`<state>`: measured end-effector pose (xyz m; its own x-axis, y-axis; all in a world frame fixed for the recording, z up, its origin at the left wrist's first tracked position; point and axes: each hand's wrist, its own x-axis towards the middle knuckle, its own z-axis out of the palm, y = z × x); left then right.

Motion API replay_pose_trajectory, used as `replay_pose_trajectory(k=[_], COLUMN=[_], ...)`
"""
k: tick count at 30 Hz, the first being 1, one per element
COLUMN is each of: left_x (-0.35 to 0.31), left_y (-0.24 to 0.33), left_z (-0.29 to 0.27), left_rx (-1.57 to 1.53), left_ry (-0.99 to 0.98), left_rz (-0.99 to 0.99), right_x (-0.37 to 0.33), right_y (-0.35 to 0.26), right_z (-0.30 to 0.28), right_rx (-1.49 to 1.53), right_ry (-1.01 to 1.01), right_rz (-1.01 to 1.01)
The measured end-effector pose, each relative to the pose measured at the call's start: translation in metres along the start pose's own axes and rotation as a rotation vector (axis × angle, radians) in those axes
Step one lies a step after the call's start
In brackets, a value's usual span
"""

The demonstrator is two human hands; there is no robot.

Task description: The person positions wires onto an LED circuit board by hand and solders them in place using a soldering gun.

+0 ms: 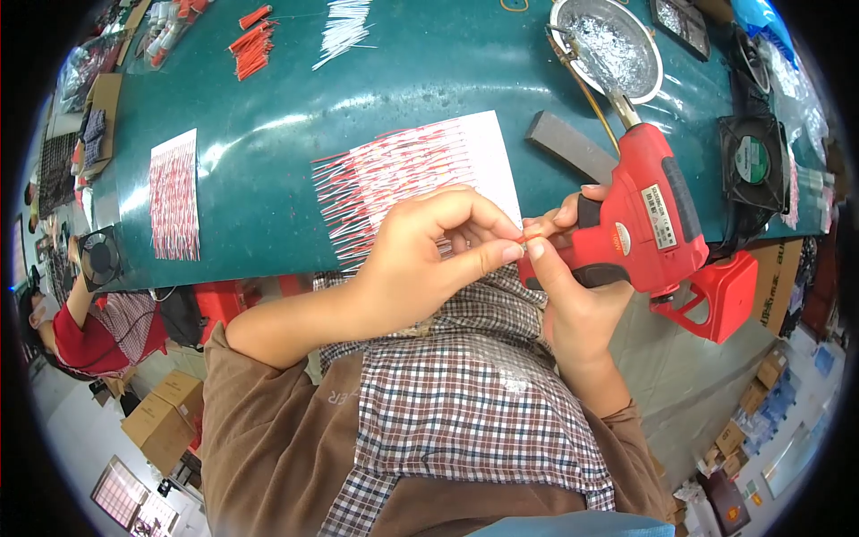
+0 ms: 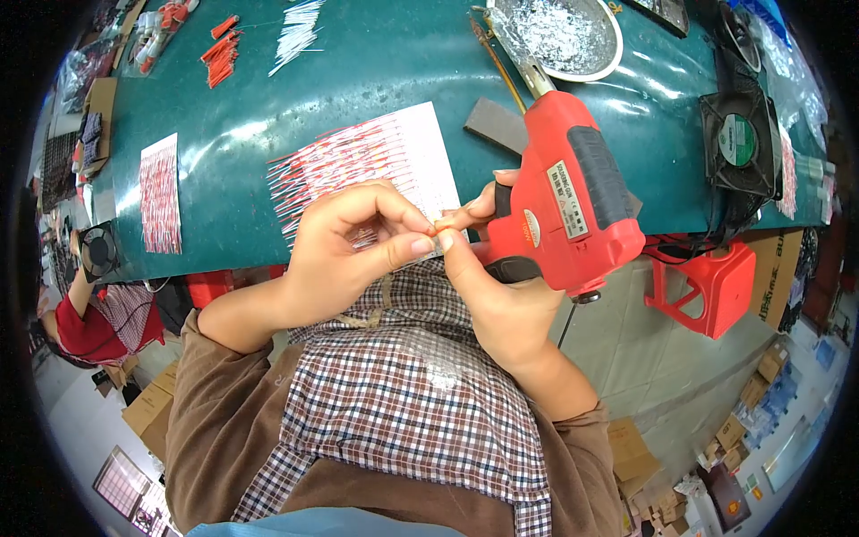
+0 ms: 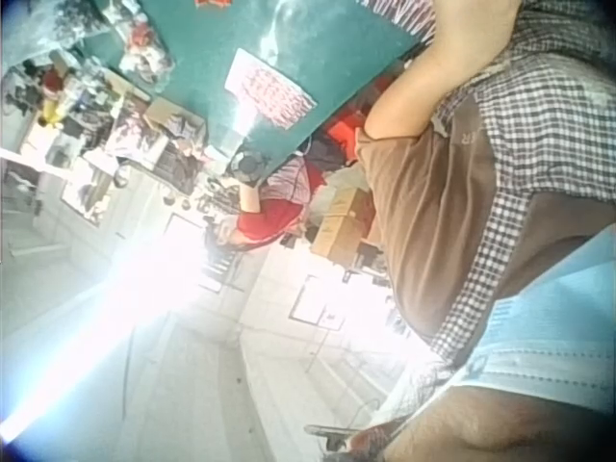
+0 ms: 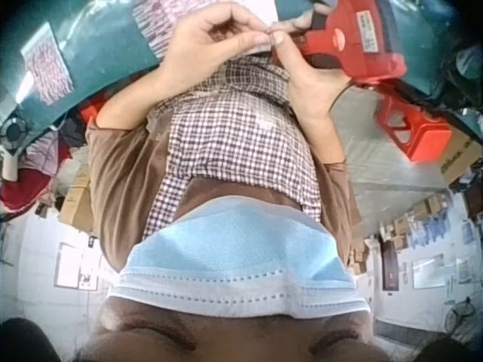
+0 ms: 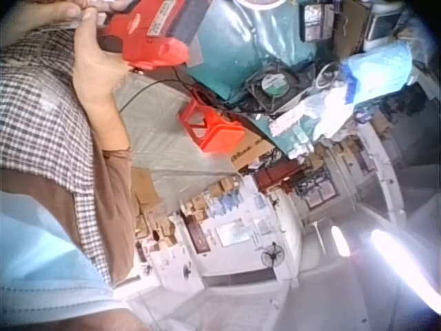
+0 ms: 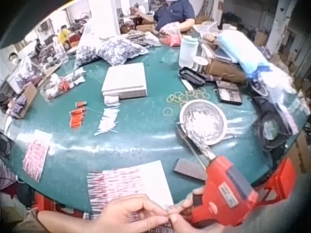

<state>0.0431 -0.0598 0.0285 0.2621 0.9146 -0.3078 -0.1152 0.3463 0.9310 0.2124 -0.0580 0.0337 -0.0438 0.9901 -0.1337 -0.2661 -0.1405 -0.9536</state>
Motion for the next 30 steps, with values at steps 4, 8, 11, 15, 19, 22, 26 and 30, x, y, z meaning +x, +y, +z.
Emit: replay_pose_trajectory(k=[4, 8, 11, 15, 19, 22, 26, 30], left_x=[0.002, 0.003, 0.002, 0.005, 0.008, 0.008, 0.009, 0.011], left_y=[0.0, 0.002, 0.004, -0.008, -0.018, -0.018, -0.018, -0.02], left_z=[-0.002, -0.006, -0.014, -0.028, -0.031, -0.03, -0.029, -0.028], left_rx=[0.557, 0.784, 0.967, 1.141, 1.201, 1.258, 1.241, 1.233], left_ry=[0.052, 0.095, 0.136, 0.152, 0.161, 0.163, 0.141, 0.156], left_rz=[0.484, 0.732, 0.791, 0.823, 0.882, 0.857, 0.794, 0.789], right_x=[-0.002, -0.005, -0.009, -0.025, -0.044, -0.06, -0.076, -0.084], right_y=[0.004, 0.005, 0.005, -0.007, -0.023, -0.023, -0.016, -0.013], right_z=[-0.004, -0.011, -0.021, -0.04, -0.06, -0.079, -0.101, -0.102], right_rx=[-0.047, -0.097, -0.184, -0.304, -0.377, -0.336, -0.532, -0.56], right_ry=[-0.034, -0.043, -0.026, 0.0, -0.119, -0.16, -0.234, -0.179], right_rz=[-0.059, -0.046, -0.059, 0.011, 0.106, 0.175, 0.101, 0.196])
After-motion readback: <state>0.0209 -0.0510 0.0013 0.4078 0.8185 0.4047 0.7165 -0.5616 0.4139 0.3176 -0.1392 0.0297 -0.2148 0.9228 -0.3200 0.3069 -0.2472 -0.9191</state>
